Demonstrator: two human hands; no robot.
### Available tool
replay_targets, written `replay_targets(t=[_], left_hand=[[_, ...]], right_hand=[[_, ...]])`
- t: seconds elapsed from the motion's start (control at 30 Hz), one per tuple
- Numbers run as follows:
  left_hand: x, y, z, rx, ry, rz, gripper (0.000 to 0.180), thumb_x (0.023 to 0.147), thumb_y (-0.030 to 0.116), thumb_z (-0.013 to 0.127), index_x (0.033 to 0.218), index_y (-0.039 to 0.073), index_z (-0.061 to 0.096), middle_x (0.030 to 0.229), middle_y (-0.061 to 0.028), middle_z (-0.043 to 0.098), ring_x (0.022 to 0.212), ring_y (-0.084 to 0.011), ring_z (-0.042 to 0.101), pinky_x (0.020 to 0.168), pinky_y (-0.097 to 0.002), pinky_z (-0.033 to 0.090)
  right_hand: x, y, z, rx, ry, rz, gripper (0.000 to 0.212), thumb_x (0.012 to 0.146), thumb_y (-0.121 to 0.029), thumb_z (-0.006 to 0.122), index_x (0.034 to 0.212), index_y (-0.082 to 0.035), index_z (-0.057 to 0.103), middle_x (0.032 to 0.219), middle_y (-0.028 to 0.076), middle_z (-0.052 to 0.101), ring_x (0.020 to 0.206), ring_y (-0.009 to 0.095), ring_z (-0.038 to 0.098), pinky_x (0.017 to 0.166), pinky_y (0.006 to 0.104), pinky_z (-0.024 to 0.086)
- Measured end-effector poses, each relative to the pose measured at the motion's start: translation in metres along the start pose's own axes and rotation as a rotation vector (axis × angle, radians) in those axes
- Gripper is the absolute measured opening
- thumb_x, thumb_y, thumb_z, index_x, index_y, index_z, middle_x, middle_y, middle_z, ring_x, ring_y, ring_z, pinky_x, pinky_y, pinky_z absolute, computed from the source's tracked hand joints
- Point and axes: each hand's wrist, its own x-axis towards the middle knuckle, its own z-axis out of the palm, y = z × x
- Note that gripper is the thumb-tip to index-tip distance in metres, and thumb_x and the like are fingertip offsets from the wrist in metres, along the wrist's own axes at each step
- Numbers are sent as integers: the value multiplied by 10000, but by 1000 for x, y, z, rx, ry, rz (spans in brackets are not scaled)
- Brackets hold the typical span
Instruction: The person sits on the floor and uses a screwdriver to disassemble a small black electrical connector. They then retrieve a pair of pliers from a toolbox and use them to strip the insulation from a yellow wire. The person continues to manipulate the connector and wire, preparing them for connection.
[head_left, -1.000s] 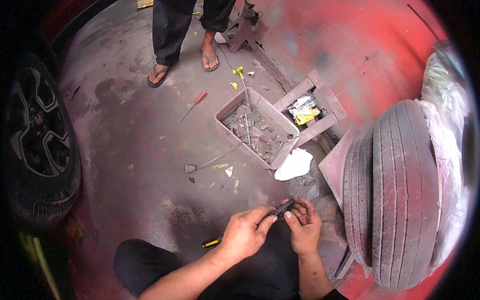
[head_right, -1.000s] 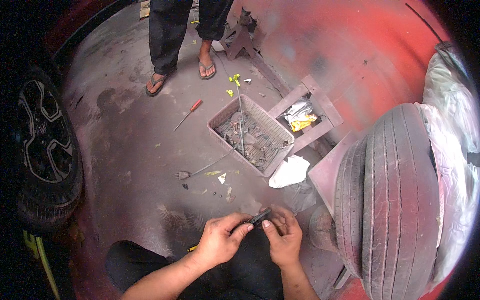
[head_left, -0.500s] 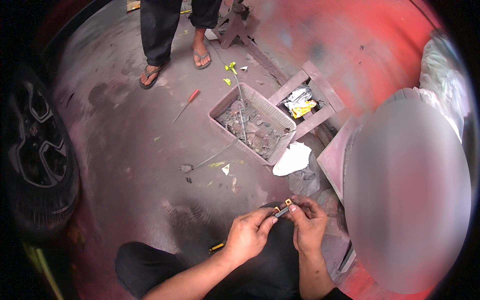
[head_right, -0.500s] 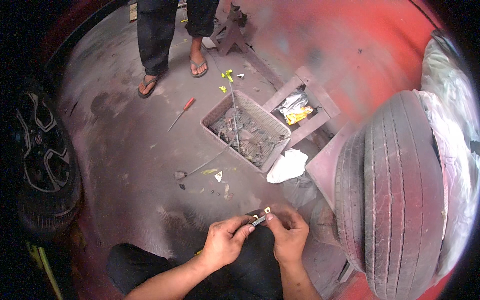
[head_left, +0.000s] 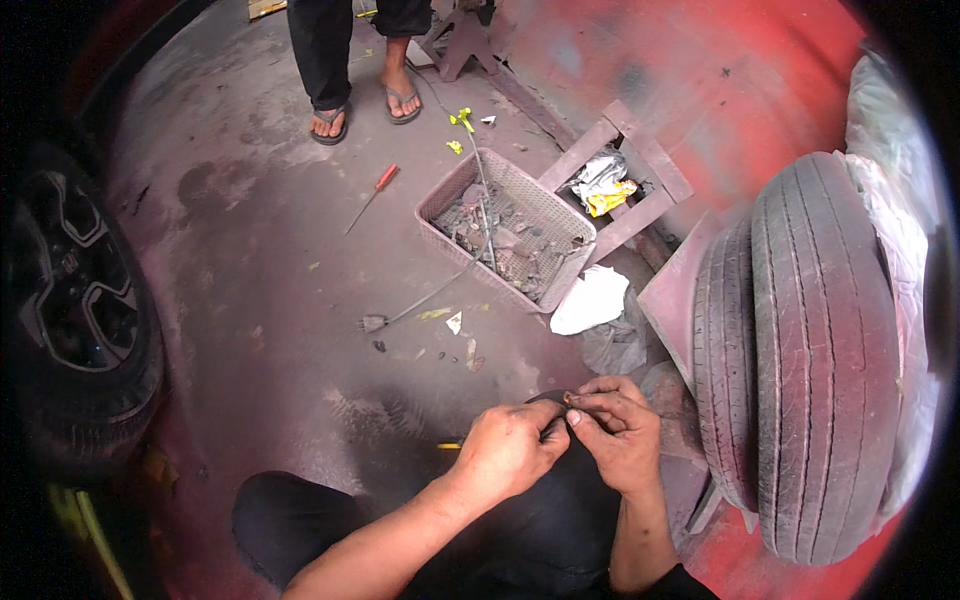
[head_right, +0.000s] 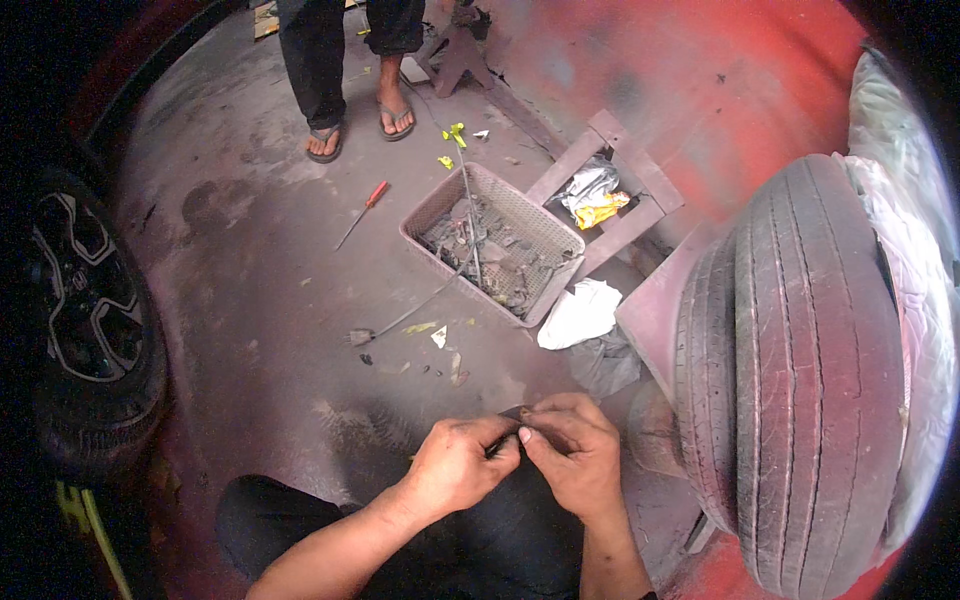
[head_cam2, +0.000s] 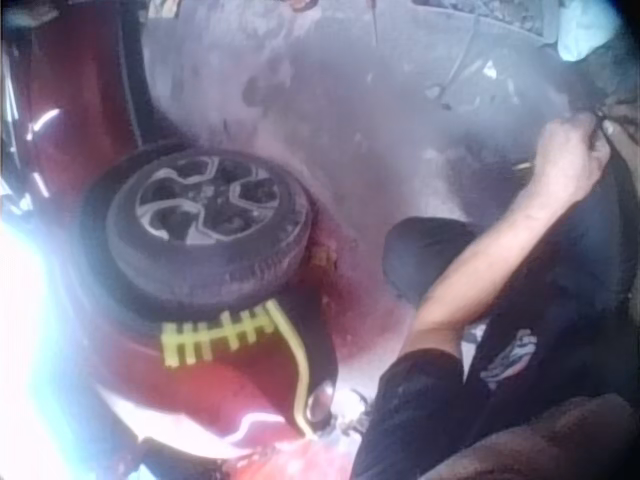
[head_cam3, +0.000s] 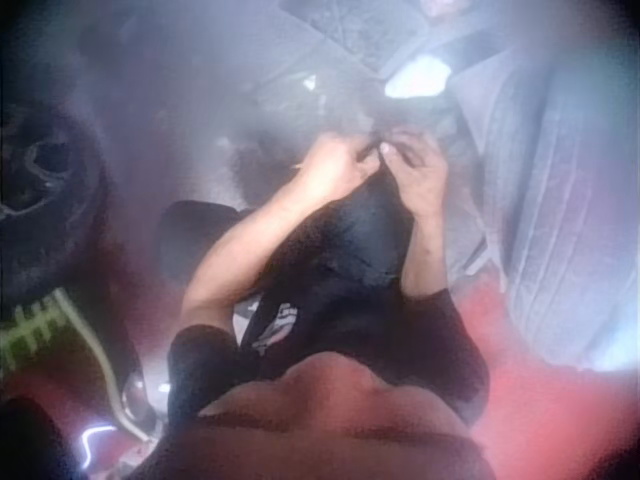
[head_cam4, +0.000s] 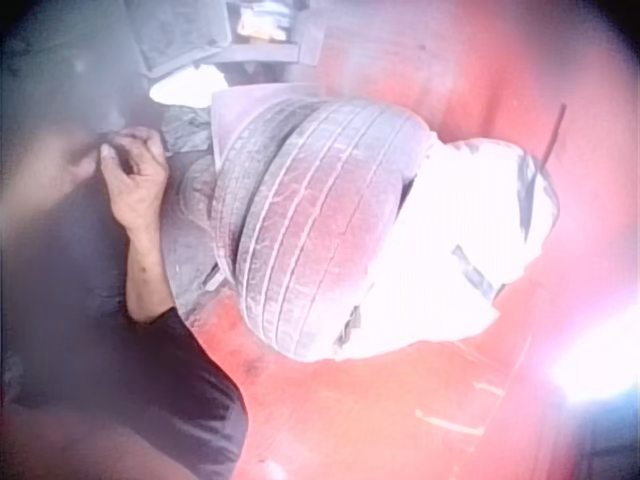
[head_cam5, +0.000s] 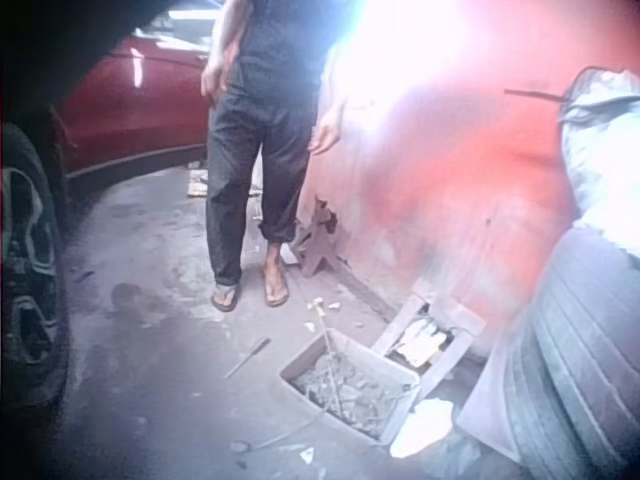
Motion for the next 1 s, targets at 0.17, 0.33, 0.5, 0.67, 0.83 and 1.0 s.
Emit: replay_targets(t=[0.17,0.33,0.5,0.67,0.83,1.0], left_hand=[[-4,3,0,107,10,-32,157,855,140,657,827,-4,601,745,-230,617,743,-428,627,614,-465,505],[-2,2,-3,-273,-56,-198,168,858,148,672,910,-10,654,759,-99,668,727,-252,662,648,-368,507],[3,-23,-26,-507,45,-712,346,780,-21,584,1126,-27,594,912,-70,617,776,-143,563,661,-264,458],[-9,-46,2,-723,-2,-702,233,860,-22,570,1092,-34,585,914,-78,608,779,-146,546,653,-285,450],[9,-24,-34,-1067,275,-646,183,919,127,661,1036,6,591,881,-72,640,726,-148,546,656,-282,454],[-12,-37,27,-541,302,-489,191,931,81,639,1101,19,703,849,-26,662,718,-97,514,689,-245,450]], right_hand=[[-4,3,-2,-68,-10,-1,144,815,50,715,958,46,694,1068,78,597,913,130,625,736,229,508],[0,2,-3,82,52,77,148,817,48,708,961,54,673,1025,71,605,902,149,639,758,247,514],[7,8,-11,113,92,292,127,845,39,679,969,59,660,948,73,647,882,168,652,759,273,533],[14,3,-10,232,196,368,166,853,34,671,1012,69,641,930,105,655,851,159,645,719,281,546],[7,12,-20,85,253,322,179,841,40,679,1014,67,638,959,99,653,884,164,638,722,268,551],[5,15,-11,141,263,303,166,828,46,691,988,59,648,999,91,646,929,162,635,792,274,528]])
